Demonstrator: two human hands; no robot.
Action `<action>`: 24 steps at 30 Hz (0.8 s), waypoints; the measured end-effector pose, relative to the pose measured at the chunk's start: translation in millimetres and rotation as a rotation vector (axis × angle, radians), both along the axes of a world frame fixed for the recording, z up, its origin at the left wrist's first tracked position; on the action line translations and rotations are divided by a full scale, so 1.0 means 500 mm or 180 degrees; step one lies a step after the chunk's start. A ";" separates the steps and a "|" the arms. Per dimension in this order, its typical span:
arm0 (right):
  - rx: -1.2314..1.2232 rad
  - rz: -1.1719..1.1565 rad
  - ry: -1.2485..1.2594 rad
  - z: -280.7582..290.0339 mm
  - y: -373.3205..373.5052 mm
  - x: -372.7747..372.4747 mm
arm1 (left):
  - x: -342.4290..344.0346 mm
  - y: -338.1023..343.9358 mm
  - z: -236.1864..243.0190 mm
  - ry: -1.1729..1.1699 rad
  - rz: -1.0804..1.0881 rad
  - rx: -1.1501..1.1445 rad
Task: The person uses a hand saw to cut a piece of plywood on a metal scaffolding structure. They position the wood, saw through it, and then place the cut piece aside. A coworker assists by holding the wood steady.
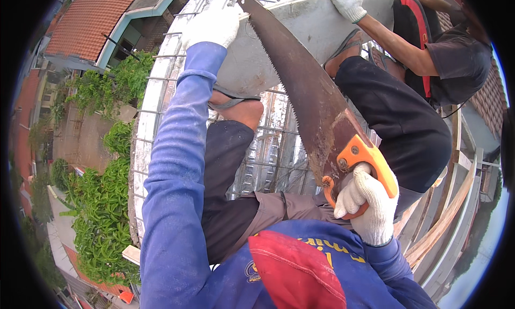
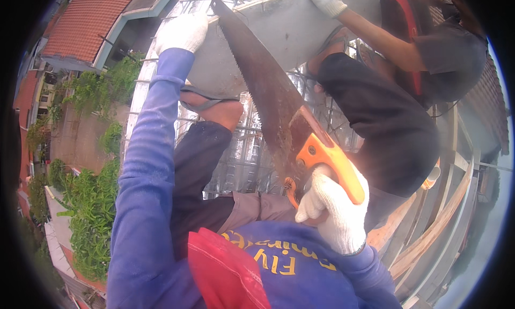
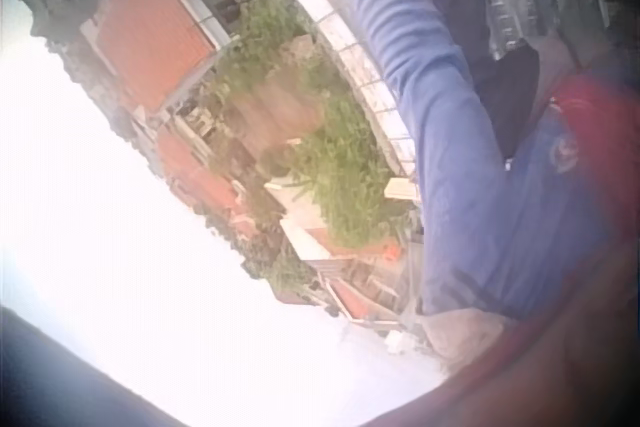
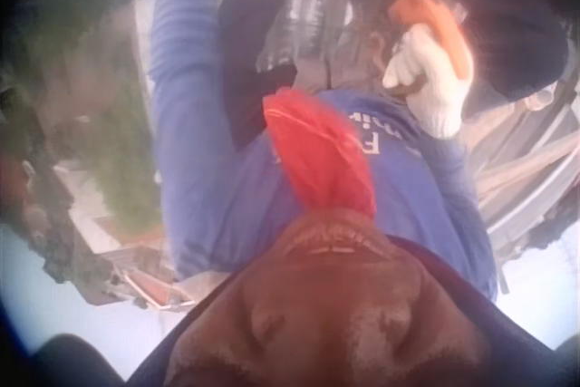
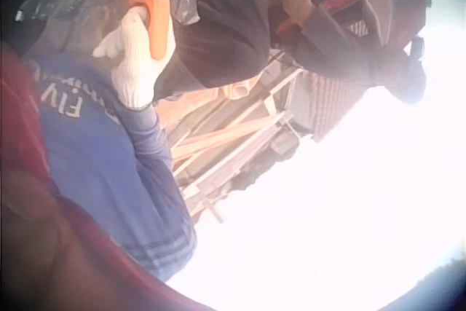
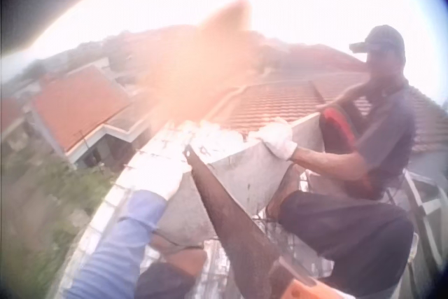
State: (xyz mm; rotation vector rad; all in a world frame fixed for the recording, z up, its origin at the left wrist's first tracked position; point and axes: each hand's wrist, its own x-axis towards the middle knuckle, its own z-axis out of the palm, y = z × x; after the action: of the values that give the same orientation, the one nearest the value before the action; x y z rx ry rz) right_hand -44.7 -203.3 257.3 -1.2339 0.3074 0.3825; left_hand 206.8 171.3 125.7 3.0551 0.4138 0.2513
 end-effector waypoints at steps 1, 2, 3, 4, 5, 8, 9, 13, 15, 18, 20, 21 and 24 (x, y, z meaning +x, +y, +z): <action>0.0432 -0.0086 -0.0023 -0.009 0.021 0.021 | 0.005 0.002 -0.006 -0.0012 -0.0017 -0.0003; 0.0139 0.0176 -0.0086 0.001 0.065 0.078 | 0.010 0.008 -0.009 -0.0078 0.0012 0.0006; 0.0411 0.0349 -0.0464 -0.042 0.103 0.157 | 0.018 -0.017 -0.006 -0.0133 0.0001 -0.0020; 0.0349 0.0298 -0.0754 -0.073 0.171 0.235 | 0.019 -0.034 -0.002 -0.0193 0.0022 -0.0030; 0.0161 0.0408 -0.1044 -0.074 0.161 0.252 | 0.016 -0.059 0.043 -0.0034 -0.0038 -0.0134; 0.0054 0.0576 -0.0902 -0.071 0.145 0.210 | -0.004 -0.023 0.028 0.0101 -0.0163 -0.0051; 0.0056 0.0426 -0.0424 -0.055 0.100 0.146 | 0.002 -0.001 0.019 0.0042 -0.0171 -0.0058; -0.0231 0.0023 -0.0070 -0.003 -0.004 -0.001 | 0.002 -0.016 0.010 -0.0012 0.0029 -0.0009; -0.0187 0.0334 -0.0405 -0.019 0.058 0.108 | 0.003 -0.023 0.039 0.0003 -0.0025 0.0153; 0.0308 0.0580 -0.1401 -0.099 0.188 0.338 | -0.005 -0.077 0.061 0.0034 -0.0298 0.0347; 0.0276 0.0793 -0.1286 -0.104 0.166 0.298 | -0.006 -0.045 0.067 0.0252 -0.0310 0.0476; 0.0009 0.0693 -0.0799 -0.078 0.131 0.230 | -0.010 -0.016 0.055 0.0099 -0.0255 0.0028; -0.0397 0.0220 -0.0120 -0.017 0.004 0.029 | -0.031 -0.052 0.078 0.0109 -0.0039 -0.0107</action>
State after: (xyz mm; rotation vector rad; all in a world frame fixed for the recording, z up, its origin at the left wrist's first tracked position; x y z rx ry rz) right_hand -30.0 -201.2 248.7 -1.3753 0.2597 0.4038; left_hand 191.3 145.5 164.4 3.0319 0.3970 0.1896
